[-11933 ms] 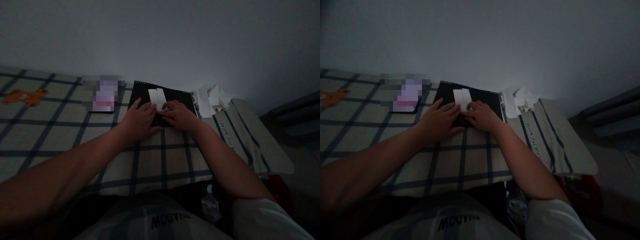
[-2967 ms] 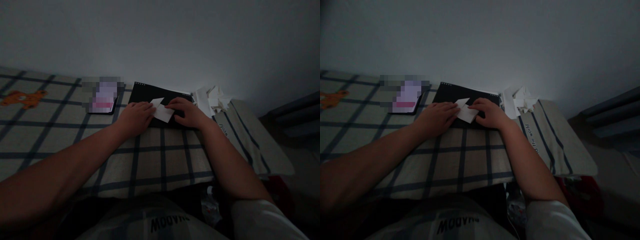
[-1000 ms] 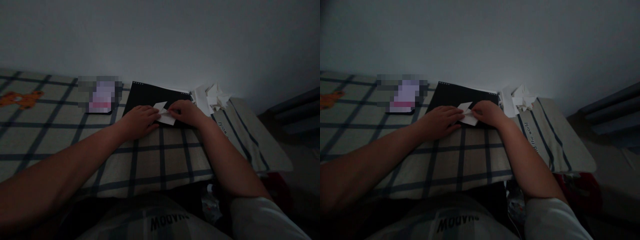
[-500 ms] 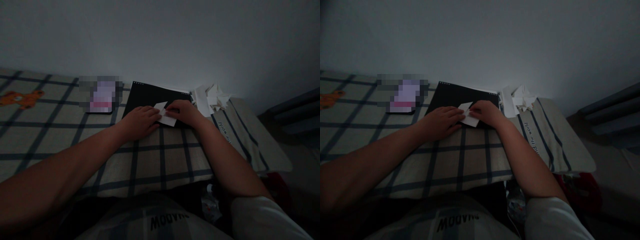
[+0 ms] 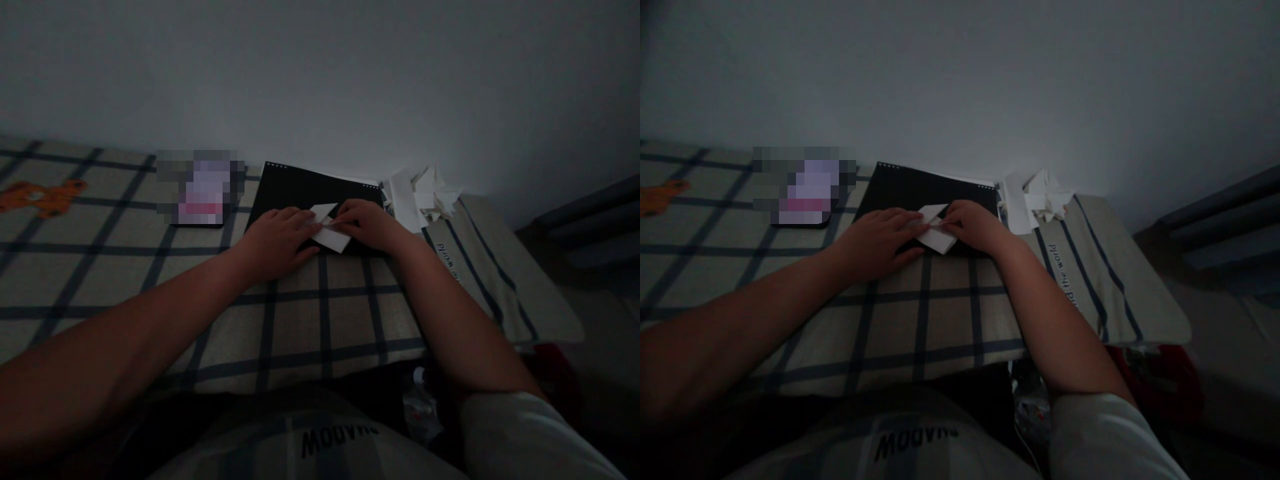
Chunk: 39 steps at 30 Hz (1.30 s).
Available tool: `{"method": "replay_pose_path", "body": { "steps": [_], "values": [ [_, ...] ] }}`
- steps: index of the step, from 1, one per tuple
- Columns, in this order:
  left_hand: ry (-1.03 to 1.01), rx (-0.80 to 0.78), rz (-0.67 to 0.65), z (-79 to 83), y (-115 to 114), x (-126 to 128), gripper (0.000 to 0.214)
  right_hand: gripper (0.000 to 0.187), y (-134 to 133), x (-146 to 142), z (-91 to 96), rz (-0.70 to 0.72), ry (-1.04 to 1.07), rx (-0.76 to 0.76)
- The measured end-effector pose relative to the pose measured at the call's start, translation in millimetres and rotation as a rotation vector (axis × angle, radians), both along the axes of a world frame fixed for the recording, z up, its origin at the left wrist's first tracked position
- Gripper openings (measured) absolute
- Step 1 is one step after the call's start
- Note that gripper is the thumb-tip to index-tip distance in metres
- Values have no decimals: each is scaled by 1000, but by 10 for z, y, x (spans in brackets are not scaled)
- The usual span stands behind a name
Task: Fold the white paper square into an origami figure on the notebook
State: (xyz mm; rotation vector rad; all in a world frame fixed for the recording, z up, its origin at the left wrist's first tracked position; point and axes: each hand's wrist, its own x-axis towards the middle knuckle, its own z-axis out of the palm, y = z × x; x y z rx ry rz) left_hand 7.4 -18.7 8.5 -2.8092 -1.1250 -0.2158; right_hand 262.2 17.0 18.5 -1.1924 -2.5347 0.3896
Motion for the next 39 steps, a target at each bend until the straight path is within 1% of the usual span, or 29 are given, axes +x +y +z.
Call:
{"method": "replay_pose_path", "body": {
  "steps": [7,12,15,20,24,27,30,31,33,35,36,37,39],
  "values": [
    [-14,-2,-23,5,7,-1,51,20,-40,-16,51,-23,-19,-5],
    [-4,0,-53,6,33,-8,50,22,-26,-28,57,-66,-32,-2],
    [-7,5,-81,0,49,-12,49,19,-18,-41,53,-118,-20,-4],
    [6,-4,-85,3,42,-12,49,15,-33,-51,45,-254,34,-43],
    [-34,-35,-58,-3,11,-11,54,13,-40,-40,35,-266,115,-93],
    [-211,-95,-35,-22,19,-19,57,15,-32,-43,15,-258,175,-100],
    [-520,-200,38,-49,99,-30,56,15,-26,-60,-3,-245,227,-22],
    [-639,-236,84,-57,139,-32,54,15,-29,-67,-5,-223,236,21],
    [-859,-358,238,-67,223,-32,54,16,-46,-81,0,-149,241,127],
    [-1008,-511,395,-66,290,-28,59,17,-77,-96,13,-69,240,241],
    [-1065,-564,443,-60,310,-26,60,18,-95,-104,20,-37,238,292],
    [-1107,-617,461,-51,320,-25,58,19,-113,-113,26,-13,234,334],
    [-1163,-737,420,-28,318,-26,49,20,-138,-127,33,17,206,380]
  ]
}}
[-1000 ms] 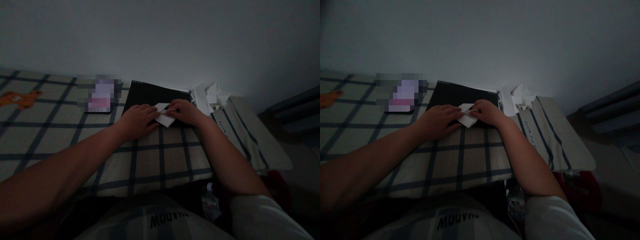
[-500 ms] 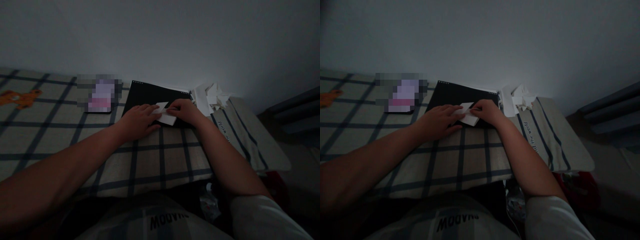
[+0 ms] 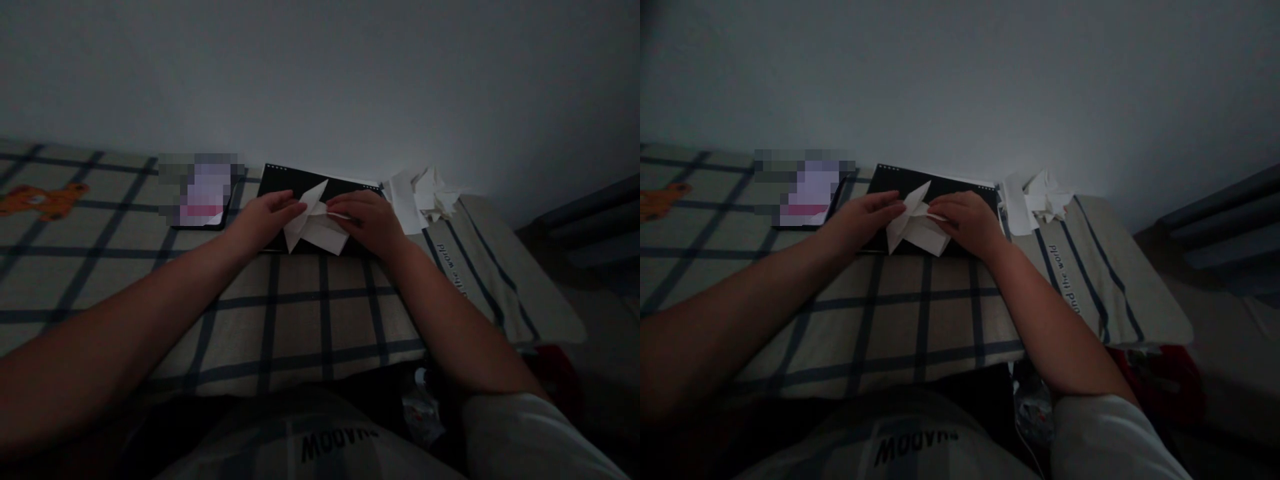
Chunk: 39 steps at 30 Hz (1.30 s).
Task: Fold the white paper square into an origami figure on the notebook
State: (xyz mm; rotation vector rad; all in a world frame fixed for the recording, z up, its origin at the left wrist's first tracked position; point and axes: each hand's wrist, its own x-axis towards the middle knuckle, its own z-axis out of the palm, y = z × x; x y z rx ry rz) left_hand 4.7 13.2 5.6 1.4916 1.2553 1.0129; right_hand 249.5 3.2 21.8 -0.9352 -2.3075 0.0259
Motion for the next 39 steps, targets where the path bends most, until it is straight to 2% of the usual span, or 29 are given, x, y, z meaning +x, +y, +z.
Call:
{"method": "replay_pose_path", "body": {
  "steps": [3,6,12,21,27,35,39],
  "values": [
    [-134,-75,-120,27,-23,-6,45,20,-2,-8,-9,21,-58,7],
    [-194,-108,-89,33,-30,-10,44,19,25,1,-34,57,-69,-20],
    [-114,-97,-46,-6,-19,-13,29,18,39,-16,-65,107,61,-102],
    [-52,-60,-67,-84,-14,-37,32,13,-29,-182,-11,-120,242,-325],
    [-54,-77,-78,-37,-48,-22,31,15,-41,-224,-2,-180,341,-444],
    [-88,-87,-96,-43,-63,-6,32,18,-80,-243,55,-257,304,-484],
    [17,-44,-75,-39,-83,5,37,16,-103,-264,62,-244,309,-474]
  ]
}}
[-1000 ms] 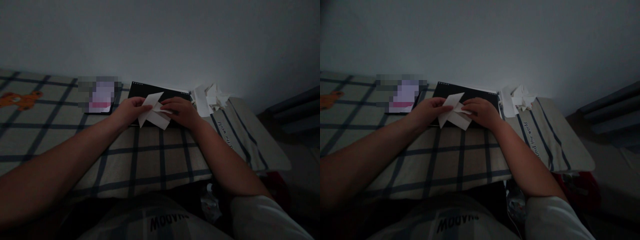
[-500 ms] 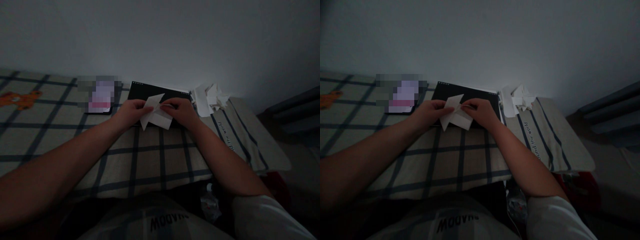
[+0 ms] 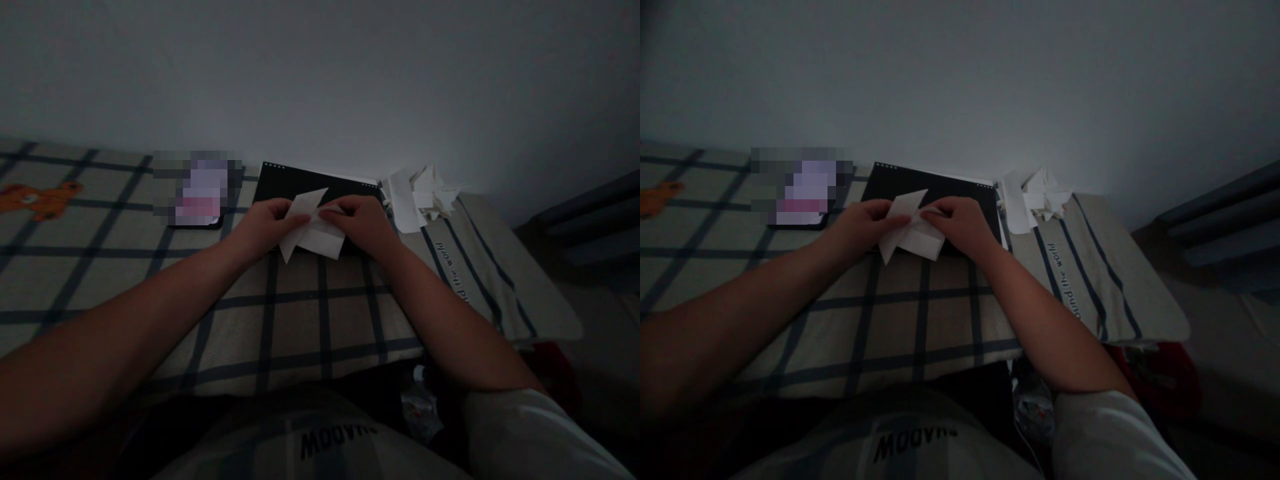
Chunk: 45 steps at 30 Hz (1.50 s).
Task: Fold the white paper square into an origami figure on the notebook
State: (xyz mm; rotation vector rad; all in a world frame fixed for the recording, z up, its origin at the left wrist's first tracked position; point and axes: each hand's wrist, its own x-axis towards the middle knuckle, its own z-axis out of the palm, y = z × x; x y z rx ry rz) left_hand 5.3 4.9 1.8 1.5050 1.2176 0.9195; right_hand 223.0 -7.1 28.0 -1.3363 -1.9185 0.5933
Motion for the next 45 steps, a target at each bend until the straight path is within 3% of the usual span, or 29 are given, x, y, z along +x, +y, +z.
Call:
{"method": "replay_pose_path", "body": {
  "steps": [4,14,20,28,35,45],
  "values": [
    [105,58,-26,29,-14,-7,41,16,-17,-21,4,21,3,10],
    [50,15,-32,34,-6,-5,37,23,-38,-9,52,31,-19,-48],
    [100,71,52,15,-3,-8,40,28,-36,-15,56,20,-18,-54],
    [-115,-96,62,78,-22,18,33,32,-22,-11,35,5,-23,-50],
    [-172,-101,46,78,-19,6,39,27,-37,-17,71,2,-14,-41],
    [-43,-53,80,72,-31,14,34,29,-17,-2,34,-4,-88,-12]
  ]
}}
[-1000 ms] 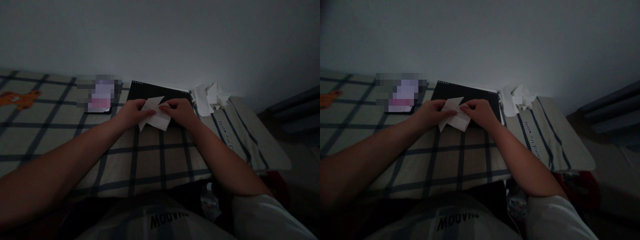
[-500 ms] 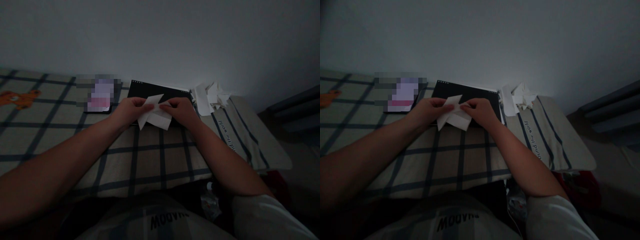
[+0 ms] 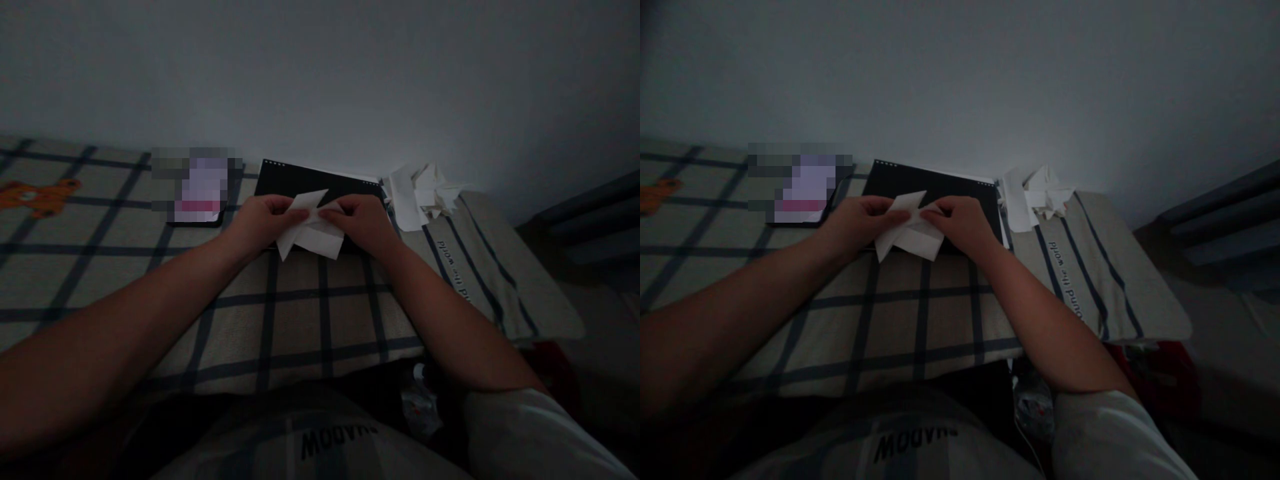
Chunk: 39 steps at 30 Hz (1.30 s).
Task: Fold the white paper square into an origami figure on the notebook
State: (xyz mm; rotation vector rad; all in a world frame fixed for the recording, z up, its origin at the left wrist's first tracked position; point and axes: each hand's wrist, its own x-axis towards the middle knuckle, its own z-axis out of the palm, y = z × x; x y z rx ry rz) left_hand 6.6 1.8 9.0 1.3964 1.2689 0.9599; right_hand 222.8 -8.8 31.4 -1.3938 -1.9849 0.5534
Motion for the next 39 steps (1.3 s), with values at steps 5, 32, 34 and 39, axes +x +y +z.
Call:
{"method": "replay_pose_path", "body": {
  "steps": [5,32,34,39],
  "values": [
    [36,63,-13,-61,32,-12,36,31,-16,-26,30,2,-48,29],
    [287,181,-66,-22,10,-17,29,29,-62,-81,94,-6,-201,-1],
    [342,196,-66,19,-10,-12,28,27,-61,-84,90,-5,-201,8],
    [364,231,-59,40,-32,-4,29,22,-46,-76,69,24,-188,28]
  ]
}}
